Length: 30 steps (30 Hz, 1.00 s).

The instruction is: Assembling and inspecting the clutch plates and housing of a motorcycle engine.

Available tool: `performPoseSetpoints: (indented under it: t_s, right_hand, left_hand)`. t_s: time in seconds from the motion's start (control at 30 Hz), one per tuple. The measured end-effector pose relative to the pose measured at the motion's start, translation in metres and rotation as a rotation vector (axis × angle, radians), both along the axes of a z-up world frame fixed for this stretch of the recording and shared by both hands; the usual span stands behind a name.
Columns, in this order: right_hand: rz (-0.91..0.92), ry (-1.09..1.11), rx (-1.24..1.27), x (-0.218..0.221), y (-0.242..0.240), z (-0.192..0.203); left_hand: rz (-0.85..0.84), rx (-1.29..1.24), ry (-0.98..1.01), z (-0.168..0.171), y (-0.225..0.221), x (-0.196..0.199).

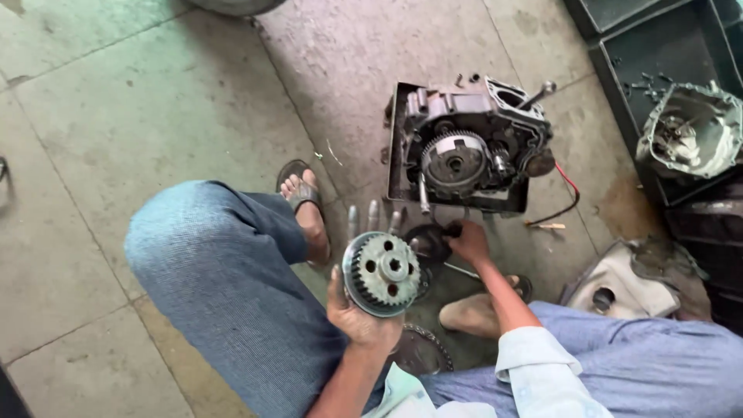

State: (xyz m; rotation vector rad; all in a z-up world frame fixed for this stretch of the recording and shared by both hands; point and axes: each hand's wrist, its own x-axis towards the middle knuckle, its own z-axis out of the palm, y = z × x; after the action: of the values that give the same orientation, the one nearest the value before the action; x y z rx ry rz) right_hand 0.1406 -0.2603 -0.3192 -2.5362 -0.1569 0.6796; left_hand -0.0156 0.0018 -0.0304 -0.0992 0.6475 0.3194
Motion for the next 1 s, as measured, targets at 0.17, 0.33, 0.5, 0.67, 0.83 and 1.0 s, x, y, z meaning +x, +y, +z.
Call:
performPoseSetpoints:
  t_s: [0.17,0.33,0.5,0.67,0.83,1.0]
  right_hand:
    - [-0.134,0.13,0.172,-0.012,-0.024,0.005]
    - [-0.207,0.235,0.227,-0.018,-0.027,0.017]
    - [-0.269,0.148,0.066,-0.025,-0.04,-0.006]
    - [-0.179,0.073,-0.188,-0.024,-0.051,-0.01]
    - [-0.088,0.128,-0.322,-0.028,-0.049,0.037]
    - [-0.203,0.092,-0.189,-0.05,-0.017,0.15]
  left_hand:
    - [-0.015,-0.003,-0.044,0.008,-0.003,-0.001]
    - [0.0,0.057,-0.152,0.013,-0.007,0.002]
    - [-0.032,0.072,-0.143,0.007,-0.009,0.001]
    - [-0.01,0.086,-0.129,-0.004,-0.014,-0.006]
    - [-0.058,0.015,-0.201,0.016,-0.007,-0.005]
    - [-0.048,0.027,-0.222,0.014,0.001,-0.012]
